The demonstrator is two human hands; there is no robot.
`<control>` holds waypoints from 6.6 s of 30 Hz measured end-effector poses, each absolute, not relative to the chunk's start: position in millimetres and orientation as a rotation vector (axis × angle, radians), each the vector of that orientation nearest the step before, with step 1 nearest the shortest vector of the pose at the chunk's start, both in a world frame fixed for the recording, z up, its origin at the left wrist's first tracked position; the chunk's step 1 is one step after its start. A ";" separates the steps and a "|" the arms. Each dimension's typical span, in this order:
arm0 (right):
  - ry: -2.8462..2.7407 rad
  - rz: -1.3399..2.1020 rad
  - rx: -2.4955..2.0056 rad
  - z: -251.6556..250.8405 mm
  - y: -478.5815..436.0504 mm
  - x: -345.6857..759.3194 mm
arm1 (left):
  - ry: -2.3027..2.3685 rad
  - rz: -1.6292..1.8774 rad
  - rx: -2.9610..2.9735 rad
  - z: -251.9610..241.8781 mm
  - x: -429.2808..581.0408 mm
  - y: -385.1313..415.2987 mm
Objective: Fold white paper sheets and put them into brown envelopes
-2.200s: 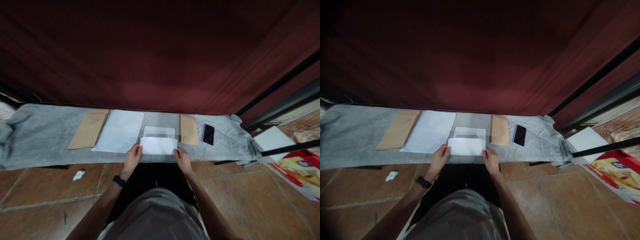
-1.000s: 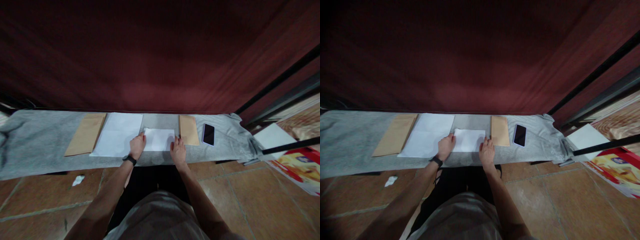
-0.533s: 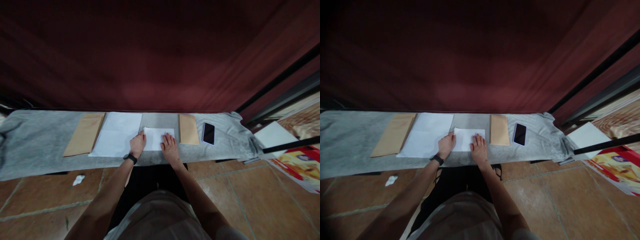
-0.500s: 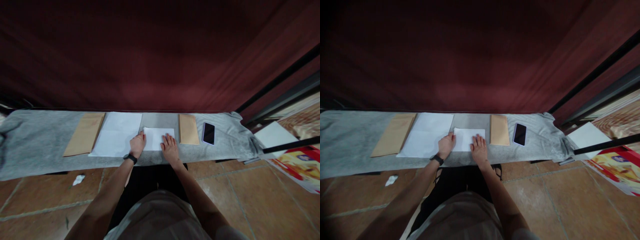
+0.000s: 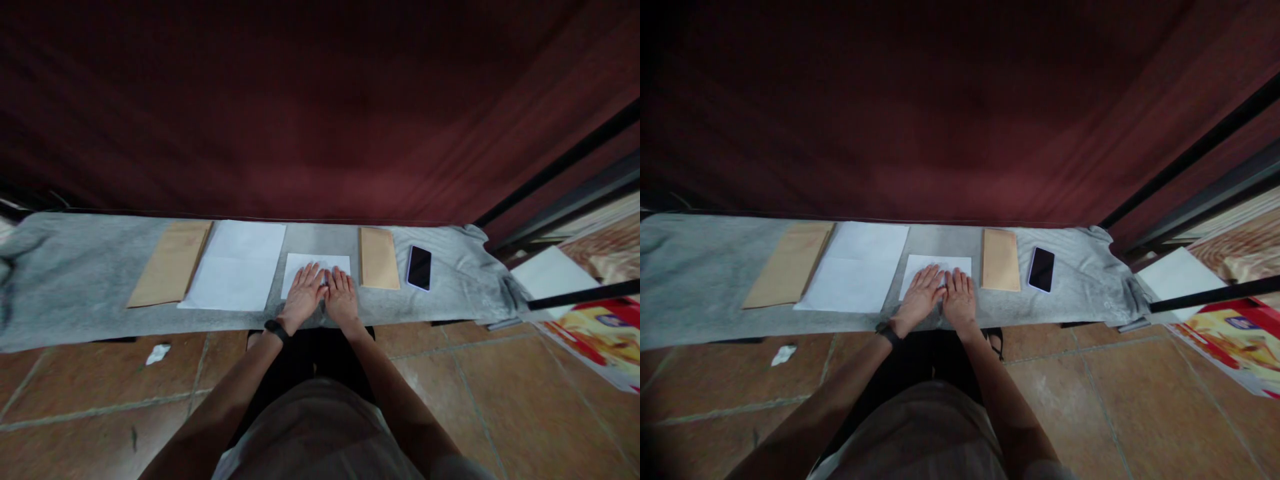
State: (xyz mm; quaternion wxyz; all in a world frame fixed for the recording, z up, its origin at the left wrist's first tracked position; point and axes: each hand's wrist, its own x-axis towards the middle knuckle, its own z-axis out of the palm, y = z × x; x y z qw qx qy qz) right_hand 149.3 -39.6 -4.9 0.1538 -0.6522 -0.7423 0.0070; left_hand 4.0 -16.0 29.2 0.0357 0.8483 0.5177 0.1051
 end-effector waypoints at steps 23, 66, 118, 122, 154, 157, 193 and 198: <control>-2.142 0.160 -1.835 1.3 2.3 124.6 | 1.800 0.217 2.432 3.7 -11.0 -7.9; -2.023 0.027 -1.975 -8.7 8.8 138.3 | 1.834 0.324 2.377 5.0 -15.4 -8.7; -2.036 -0.140 -1.815 -18.0 -52.8 144.8 | 1.876 0.322 2.459 -3.6 -14.9 -8.9; -2.084 -0.121 -1.790 -17.7 -63.2 143.4 | 1.873 0.295 2.459 -1.5 -14.4 -9.3; -2.042 -0.151 -1.829 -19.3 -88.5 172.0 | 1.643 0.371 2.569 3.3 16.5 -75.2; -2.037 -0.148 -1.827 -18.3 -88.4 172.1 | 1.674 0.377 2.581 0.3 10.9 -76.2; -2.041 -0.102 -1.828 -22.0 -86.1 173.9 | 1.721 0.294 2.518 2.3 8.2 -16.3; -1.986 -0.023 -1.887 -11.8 -75.4 169.1 | 1.726 0.282 2.516 3.0 8.4 -17.2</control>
